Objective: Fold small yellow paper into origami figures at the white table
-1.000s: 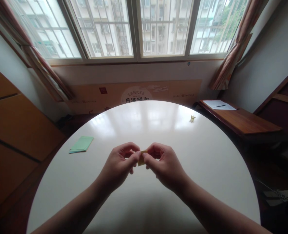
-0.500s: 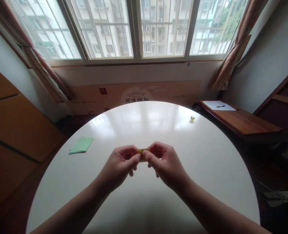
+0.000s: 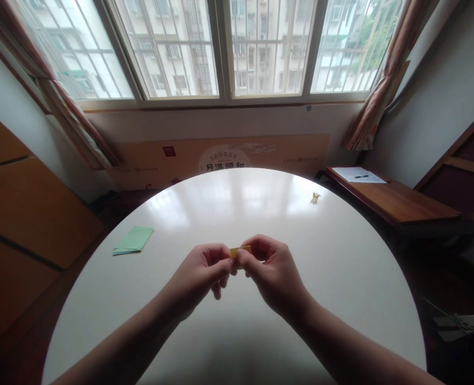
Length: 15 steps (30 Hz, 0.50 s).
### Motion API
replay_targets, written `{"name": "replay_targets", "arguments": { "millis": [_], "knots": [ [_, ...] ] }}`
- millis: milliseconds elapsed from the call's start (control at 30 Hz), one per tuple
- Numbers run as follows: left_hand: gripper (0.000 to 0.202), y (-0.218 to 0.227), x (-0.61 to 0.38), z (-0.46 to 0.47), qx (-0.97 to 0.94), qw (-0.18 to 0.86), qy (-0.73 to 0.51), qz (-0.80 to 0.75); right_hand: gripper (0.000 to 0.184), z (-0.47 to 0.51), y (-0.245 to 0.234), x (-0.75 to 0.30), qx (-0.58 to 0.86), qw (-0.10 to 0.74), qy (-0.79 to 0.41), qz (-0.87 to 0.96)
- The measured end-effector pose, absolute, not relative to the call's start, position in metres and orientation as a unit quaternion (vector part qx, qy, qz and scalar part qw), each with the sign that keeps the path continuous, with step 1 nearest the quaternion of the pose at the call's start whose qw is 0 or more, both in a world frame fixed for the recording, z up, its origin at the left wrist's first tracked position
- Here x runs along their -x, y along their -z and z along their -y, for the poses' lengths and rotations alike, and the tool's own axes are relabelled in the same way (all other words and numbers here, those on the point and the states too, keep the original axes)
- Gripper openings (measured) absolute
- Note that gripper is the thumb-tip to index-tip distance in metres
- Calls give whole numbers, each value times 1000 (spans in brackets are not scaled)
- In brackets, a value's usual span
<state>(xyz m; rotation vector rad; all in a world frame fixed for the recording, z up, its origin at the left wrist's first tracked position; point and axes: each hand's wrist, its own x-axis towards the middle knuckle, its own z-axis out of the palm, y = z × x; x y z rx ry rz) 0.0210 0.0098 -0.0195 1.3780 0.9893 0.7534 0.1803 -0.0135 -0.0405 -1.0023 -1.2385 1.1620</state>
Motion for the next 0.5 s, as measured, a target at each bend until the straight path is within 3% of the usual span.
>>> {"name": "replay_targets", "arguments": {
  "millis": [500],
  "knots": [
    [13, 16, -16, -15, -609, 592, -305, -430, 18, 12, 38, -181, 416, 552, -493, 529]
  ]
}}
